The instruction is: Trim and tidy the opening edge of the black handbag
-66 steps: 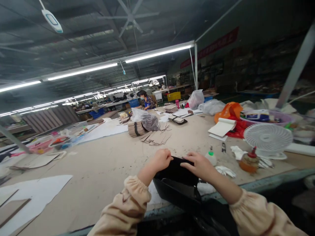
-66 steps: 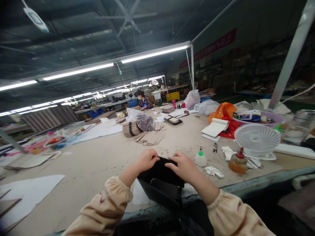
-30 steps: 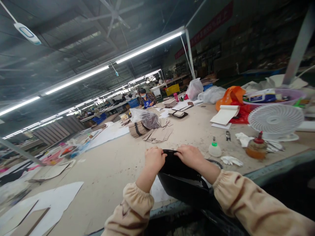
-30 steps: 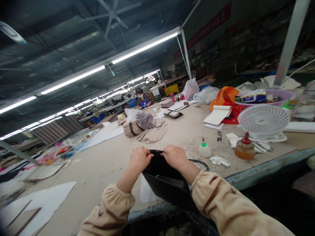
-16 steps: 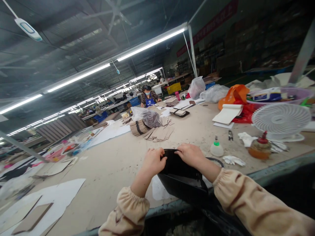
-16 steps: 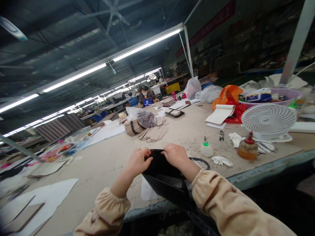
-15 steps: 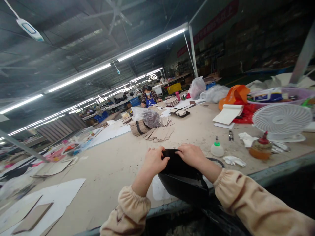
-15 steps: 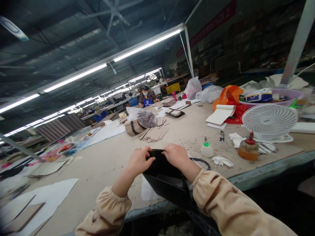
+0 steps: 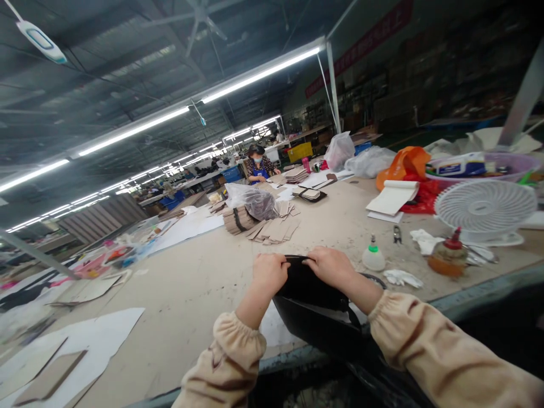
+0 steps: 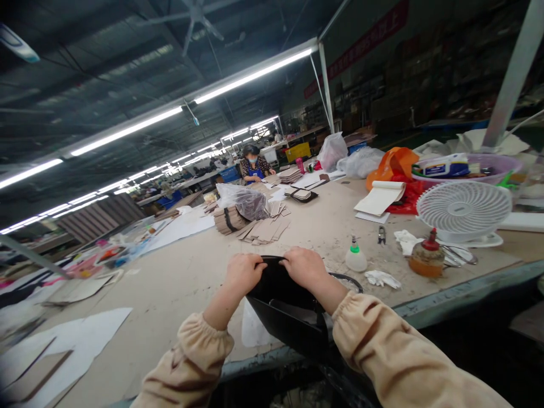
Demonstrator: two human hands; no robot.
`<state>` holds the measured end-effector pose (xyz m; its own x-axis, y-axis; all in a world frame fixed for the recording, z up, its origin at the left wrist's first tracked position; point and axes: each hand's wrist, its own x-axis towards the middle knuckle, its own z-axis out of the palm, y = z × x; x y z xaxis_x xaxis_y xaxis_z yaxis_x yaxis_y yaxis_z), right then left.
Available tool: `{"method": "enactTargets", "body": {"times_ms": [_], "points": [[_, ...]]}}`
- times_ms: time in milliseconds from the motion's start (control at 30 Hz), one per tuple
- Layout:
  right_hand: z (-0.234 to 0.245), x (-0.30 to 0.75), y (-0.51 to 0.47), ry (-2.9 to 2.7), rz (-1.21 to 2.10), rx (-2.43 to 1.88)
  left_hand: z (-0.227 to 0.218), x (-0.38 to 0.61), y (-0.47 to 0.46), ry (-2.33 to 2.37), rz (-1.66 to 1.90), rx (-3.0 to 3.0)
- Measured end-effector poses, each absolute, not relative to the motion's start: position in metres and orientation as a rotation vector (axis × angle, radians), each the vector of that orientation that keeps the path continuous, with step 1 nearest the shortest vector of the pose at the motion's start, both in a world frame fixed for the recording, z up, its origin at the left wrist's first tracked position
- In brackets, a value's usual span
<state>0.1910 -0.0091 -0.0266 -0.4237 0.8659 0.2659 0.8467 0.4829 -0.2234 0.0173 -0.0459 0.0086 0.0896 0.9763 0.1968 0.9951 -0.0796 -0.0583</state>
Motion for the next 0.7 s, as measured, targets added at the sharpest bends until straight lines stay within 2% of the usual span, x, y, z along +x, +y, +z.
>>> {"method": "enactTargets", "body": {"times_ms": [400,700], "points": [[-0.026,0.192,-0.006,-2.403,0.117,-1.460,-0.007,0.001,-0.036,-2.114,-0.773,-2.246],[-0.026,0.191,-0.007,-2.404,0.047,-1.427,0.000,0.003,-0.029,-2.151,-0.422,-2.184]]}}
